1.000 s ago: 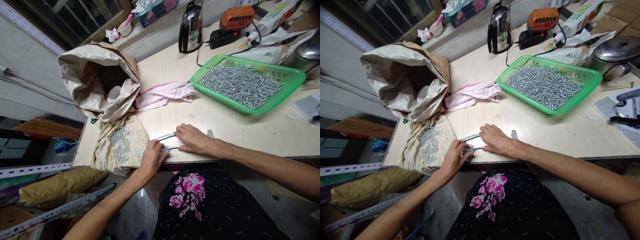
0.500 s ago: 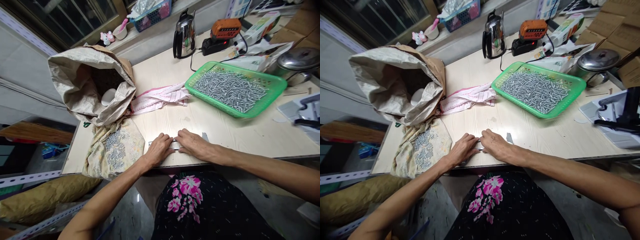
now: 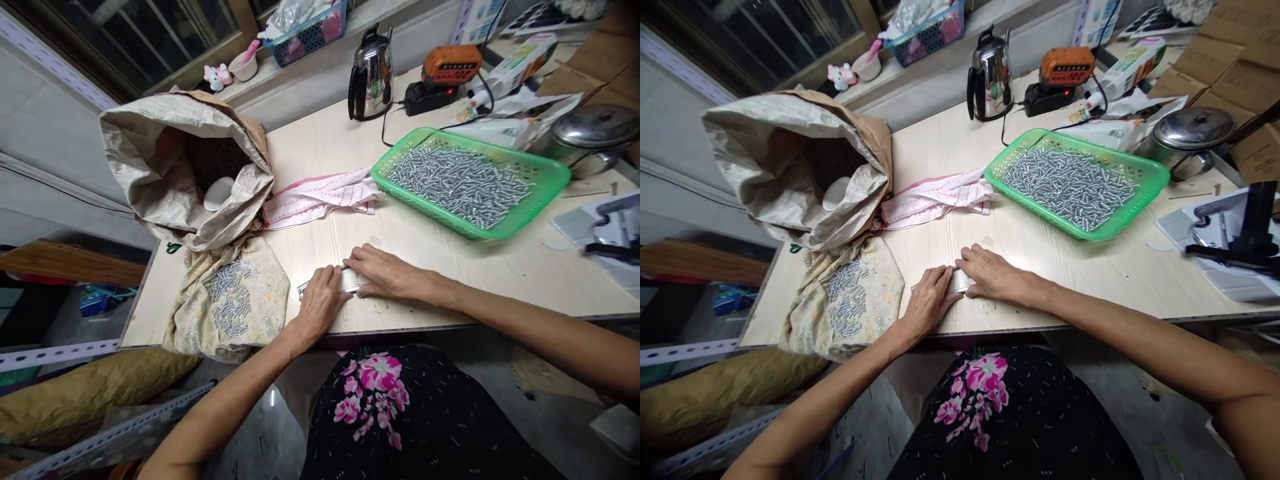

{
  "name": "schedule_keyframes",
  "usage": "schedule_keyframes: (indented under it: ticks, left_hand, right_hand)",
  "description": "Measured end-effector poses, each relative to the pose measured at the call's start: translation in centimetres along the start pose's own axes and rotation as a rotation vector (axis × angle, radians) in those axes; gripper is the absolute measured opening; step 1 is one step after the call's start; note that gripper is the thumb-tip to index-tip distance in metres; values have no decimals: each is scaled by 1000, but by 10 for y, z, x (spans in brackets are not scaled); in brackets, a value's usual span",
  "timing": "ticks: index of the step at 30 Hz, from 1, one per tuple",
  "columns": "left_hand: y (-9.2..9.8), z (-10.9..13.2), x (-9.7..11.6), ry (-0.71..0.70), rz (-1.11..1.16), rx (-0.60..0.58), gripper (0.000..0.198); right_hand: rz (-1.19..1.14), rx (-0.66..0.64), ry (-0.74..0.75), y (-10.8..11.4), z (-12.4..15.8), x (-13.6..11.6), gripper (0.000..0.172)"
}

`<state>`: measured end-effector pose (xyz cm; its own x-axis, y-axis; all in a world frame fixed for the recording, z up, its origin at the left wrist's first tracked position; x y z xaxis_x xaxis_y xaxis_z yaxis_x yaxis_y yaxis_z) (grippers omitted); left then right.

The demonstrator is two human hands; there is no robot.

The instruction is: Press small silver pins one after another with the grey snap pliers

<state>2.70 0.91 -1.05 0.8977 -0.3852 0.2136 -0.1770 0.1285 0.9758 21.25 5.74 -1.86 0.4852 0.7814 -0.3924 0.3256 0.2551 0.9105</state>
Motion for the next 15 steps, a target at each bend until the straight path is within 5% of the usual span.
schedule_keyframes:
  ticks: [4, 9, 12, 15]
  left_hand:
    - [-15, 28, 18, -50, 75, 110, 48]
    - [-28, 47, 38, -81, 158, 46, 55]
    - [-30, 48, 39, -87, 192, 49, 54]
    - [-33, 48, 36, -82, 225, 50, 57]
  right_hand:
    - [23, -36, 7, 10, -9, 18, 25]
    - [148, -37, -72, 16, -31, 30, 15]
    - [225, -34, -118, 22, -48, 16, 13]
    - [202, -54, 89, 16, -65, -23, 15]
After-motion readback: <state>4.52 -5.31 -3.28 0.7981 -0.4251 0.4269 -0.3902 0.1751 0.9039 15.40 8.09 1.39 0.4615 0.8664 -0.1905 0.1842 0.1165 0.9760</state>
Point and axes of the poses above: each hand's wrist, its own z-axis away from the middle knuckle, its own y-axis out of the back of the hand, x = y × z, the point moved 1 cm from there along -z, towards the middle knuckle, and after that the axes turned 7 degrees about y, right-handed, at the moved point
